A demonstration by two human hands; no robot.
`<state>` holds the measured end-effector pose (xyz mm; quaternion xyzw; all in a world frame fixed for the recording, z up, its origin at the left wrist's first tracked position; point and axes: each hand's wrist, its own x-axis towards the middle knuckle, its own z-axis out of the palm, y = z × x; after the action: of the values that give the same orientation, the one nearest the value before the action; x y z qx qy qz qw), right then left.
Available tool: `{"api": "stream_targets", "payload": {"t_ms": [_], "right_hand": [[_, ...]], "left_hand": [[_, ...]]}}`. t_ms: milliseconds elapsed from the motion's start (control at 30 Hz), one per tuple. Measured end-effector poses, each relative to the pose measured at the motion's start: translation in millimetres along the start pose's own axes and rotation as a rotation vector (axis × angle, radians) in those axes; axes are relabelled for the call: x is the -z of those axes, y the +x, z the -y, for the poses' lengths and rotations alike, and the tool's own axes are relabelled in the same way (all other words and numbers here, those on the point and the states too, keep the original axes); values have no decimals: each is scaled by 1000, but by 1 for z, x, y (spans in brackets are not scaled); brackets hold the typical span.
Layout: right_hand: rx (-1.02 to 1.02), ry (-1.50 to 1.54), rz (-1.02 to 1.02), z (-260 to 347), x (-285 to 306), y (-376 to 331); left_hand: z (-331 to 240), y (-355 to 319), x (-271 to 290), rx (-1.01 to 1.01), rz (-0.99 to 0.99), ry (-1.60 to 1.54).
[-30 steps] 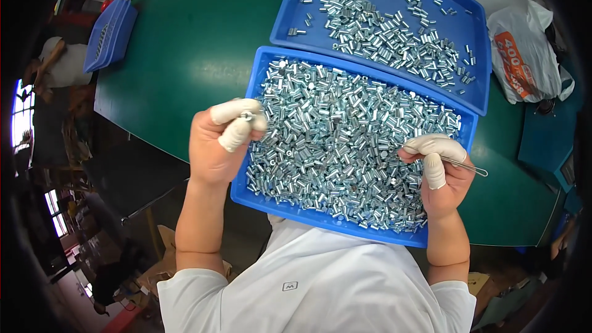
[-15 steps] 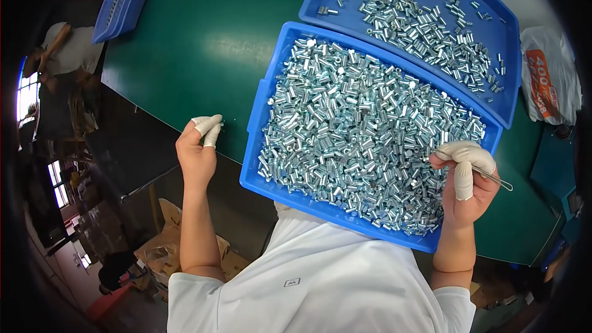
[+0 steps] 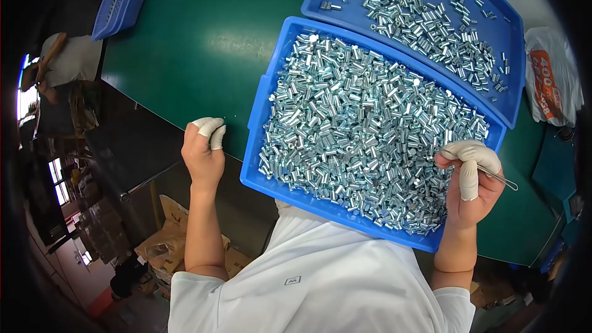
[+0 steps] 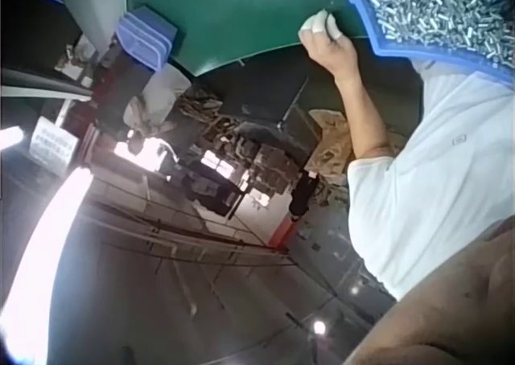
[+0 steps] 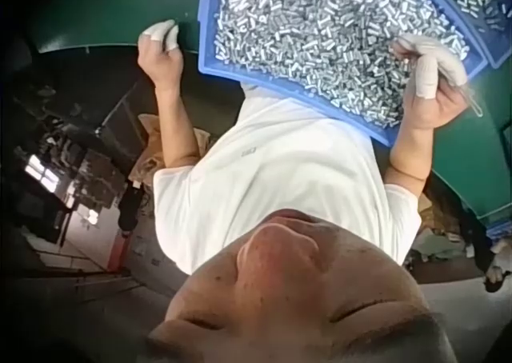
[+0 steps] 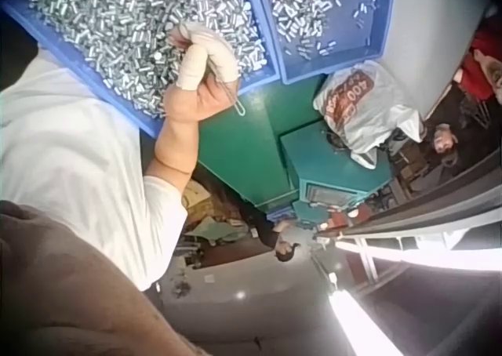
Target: The worker is assembling small metal components by hand and using tweezers at a manual workstation.
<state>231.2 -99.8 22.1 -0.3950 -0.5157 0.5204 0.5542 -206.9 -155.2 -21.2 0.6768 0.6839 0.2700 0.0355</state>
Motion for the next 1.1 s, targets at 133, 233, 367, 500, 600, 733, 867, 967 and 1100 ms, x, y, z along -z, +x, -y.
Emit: {"api": "stream_targets", "payload": {"t_ms": [133, 233, 367, 500, 600, 733, 867, 967, 1100], "right_hand": [[-16, 8, -8, 1, 0, -1], [5, -7, -2, 0, -1, 0], [-5, -3, 5, 1, -1, 0], [-12, 6, 12, 1, 0, 0], [-12, 7, 14, 1, 0, 0], [-11, 6, 11, 2, -1, 0], [-9, 3, 9, 2, 0, 1], [-21, 21, 22, 2, 2, 0], [-17, 30, 13, 3, 1, -1]], "left_hand": [[-1, -3, -2, -44, -19, -6], [0, -6, -2, 78, -131, -104], [0, -8, -5, 1, -134, -52], [-3, -11, -6, -15, -44, 46], [-6, -12, -5, -5, -84, 30], [-7, -15, -4, -33, 9, 110], [-11, -21, -1, -19, -163, 5], [-12, -18, -2, -48, -10, 89], [-16, -9, 3, -20, -184, 6]]}}
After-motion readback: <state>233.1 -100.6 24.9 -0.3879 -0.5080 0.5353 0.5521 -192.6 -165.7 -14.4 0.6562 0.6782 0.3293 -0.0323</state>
